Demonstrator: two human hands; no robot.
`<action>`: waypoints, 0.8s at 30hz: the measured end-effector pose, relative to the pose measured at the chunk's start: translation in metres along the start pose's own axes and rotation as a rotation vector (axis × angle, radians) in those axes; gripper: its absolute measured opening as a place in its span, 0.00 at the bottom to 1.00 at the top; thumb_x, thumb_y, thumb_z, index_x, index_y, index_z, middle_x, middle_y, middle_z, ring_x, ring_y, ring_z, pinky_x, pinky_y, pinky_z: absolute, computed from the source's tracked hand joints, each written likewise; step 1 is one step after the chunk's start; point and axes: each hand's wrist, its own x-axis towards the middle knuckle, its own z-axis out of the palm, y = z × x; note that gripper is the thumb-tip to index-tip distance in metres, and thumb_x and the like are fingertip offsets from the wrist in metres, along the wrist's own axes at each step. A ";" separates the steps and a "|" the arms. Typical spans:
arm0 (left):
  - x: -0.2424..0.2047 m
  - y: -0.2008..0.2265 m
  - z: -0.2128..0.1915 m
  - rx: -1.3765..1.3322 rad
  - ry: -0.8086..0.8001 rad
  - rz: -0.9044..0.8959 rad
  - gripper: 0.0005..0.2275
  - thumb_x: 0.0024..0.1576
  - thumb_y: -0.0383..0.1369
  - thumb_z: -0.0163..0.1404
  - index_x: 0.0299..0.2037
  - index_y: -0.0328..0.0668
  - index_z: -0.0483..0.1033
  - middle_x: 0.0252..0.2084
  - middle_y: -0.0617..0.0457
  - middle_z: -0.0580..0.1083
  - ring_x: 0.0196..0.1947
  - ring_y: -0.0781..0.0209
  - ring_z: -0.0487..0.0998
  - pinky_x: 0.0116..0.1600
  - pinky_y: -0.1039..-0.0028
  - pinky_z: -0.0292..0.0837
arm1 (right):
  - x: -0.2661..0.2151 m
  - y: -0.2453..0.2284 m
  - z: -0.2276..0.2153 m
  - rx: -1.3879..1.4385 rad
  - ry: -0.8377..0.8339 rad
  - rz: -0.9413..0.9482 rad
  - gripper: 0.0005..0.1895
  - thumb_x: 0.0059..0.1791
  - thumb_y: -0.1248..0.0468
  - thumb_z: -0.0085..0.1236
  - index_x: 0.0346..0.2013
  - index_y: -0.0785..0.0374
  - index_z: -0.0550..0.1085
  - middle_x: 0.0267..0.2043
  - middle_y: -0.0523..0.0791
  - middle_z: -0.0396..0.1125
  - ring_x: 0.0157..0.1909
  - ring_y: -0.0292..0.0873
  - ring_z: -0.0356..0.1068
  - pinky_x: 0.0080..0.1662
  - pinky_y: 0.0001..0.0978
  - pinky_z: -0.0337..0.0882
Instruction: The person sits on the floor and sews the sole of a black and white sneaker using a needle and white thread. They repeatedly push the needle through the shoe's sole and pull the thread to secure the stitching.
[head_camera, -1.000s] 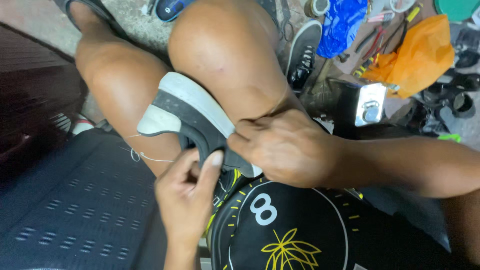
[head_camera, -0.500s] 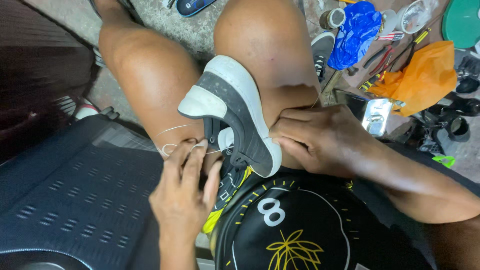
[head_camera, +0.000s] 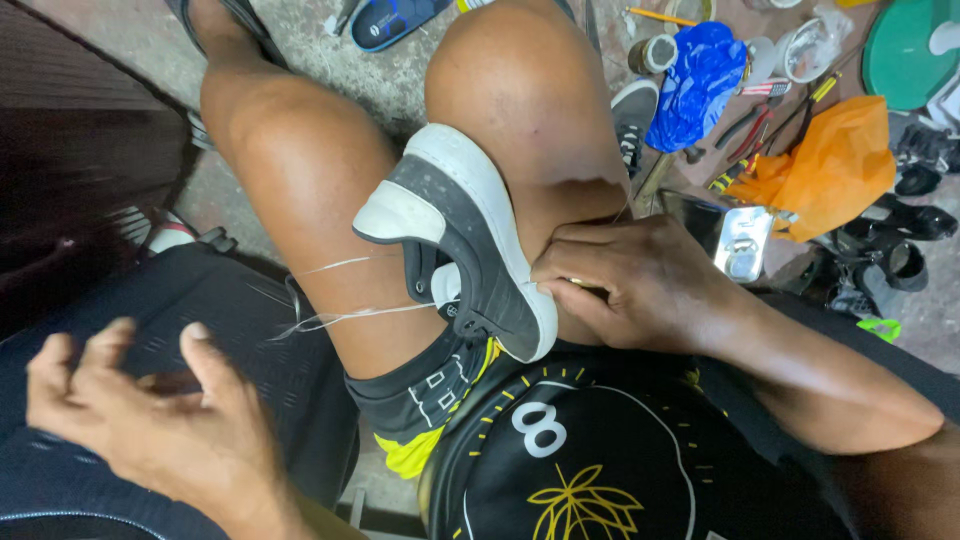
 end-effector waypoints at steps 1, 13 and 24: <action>0.001 0.004 0.001 -0.022 -0.009 0.129 0.07 0.60 0.21 0.53 0.47 0.31 0.73 0.56 0.43 0.69 0.43 0.55 0.75 0.44 0.71 0.69 | 0.001 0.001 -0.001 -0.001 0.000 0.001 0.04 0.46 0.64 0.62 0.33 0.58 0.77 0.33 0.41 0.73 0.33 0.45 0.74 0.34 0.37 0.72; -0.038 0.004 0.033 -0.273 -0.437 0.324 0.06 0.56 0.29 0.62 0.37 0.38 0.77 0.32 0.52 0.73 0.28 0.59 0.75 0.34 0.71 0.70 | -0.002 -0.003 -0.001 0.029 -0.020 0.031 0.03 0.47 0.63 0.61 0.33 0.58 0.76 0.33 0.41 0.73 0.35 0.46 0.75 0.35 0.38 0.72; -0.016 0.027 0.038 -0.867 -0.673 -0.298 0.10 0.66 0.32 0.50 0.44 0.29 0.79 0.32 0.54 0.76 0.28 0.71 0.70 0.33 0.79 0.65 | -0.002 -0.006 0.003 0.008 0.014 -0.039 0.03 0.49 0.62 0.59 0.35 0.57 0.75 0.35 0.41 0.71 0.38 0.46 0.75 0.39 0.39 0.73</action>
